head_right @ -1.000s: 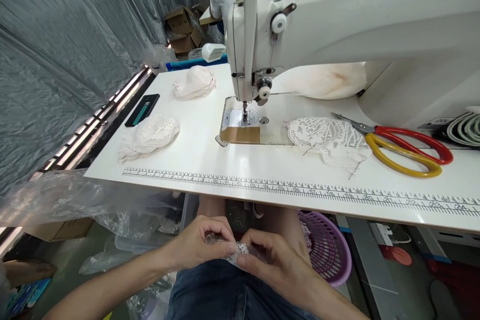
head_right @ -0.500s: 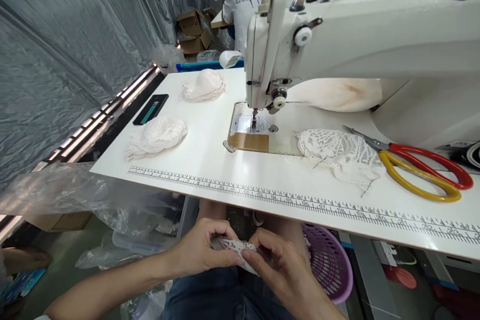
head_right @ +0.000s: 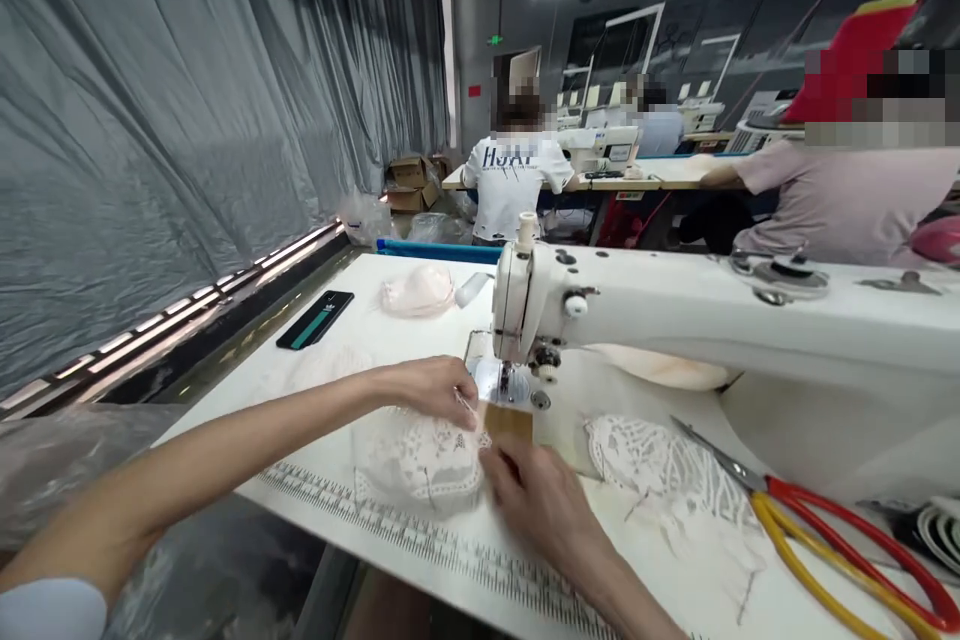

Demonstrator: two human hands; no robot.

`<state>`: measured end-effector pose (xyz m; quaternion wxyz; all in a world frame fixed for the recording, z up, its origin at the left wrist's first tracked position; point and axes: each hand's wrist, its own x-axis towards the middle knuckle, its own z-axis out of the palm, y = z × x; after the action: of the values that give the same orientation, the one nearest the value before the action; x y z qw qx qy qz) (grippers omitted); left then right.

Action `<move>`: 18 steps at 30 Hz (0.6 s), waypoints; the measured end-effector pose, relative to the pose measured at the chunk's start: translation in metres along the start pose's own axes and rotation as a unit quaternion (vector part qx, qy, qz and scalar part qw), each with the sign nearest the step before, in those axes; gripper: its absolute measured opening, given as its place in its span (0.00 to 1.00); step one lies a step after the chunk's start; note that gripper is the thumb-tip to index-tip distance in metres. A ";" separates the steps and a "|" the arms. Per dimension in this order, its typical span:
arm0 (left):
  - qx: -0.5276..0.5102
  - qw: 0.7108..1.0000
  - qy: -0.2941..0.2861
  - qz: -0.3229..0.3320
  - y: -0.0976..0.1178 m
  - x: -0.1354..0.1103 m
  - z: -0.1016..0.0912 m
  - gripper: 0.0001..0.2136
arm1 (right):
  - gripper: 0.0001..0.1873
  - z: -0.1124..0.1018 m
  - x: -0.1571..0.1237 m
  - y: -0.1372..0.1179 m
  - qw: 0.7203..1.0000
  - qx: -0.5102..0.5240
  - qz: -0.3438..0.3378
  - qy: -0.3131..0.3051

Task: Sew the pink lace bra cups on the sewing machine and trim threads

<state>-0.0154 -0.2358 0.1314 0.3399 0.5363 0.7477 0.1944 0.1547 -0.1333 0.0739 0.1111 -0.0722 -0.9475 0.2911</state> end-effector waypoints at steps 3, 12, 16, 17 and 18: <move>0.008 1.000 -0.021 -0.004 -0.015 0.045 -0.003 0.07 | 0.15 -0.008 0.013 0.038 0.999 -0.049 -0.004 0.015; 0.036 0.996 -0.078 0.004 -0.019 0.074 0.003 0.07 | 0.20 -0.003 0.024 0.073 0.922 -0.170 -0.334 0.091; 0.081 0.996 -0.042 0.002 -0.027 0.082 -0.003 0.10 | 0.20 -0.004 0.023 0.078 0.929 -0.187 -0.318 0.032; 0.105 0.994 -0.003 -0.003 -0.030 0.084 -0.004 0.12 | 0.20 -0.005 0.022 0.078 0.929 -0.185 -0.318 0.022; 0.130 0.991 0.043 -0.009 -0.033 0.084 -0.004 0.14 | 0.20 -0.006 0.022 0.079 0.930 -0.184 -0.317 0.018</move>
<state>-0.0563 -0.1682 0.0875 0.2362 0.5606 0.7852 0.1155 0.1411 -0.0610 0.0376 0.1996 0.2071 -0.9559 0.0596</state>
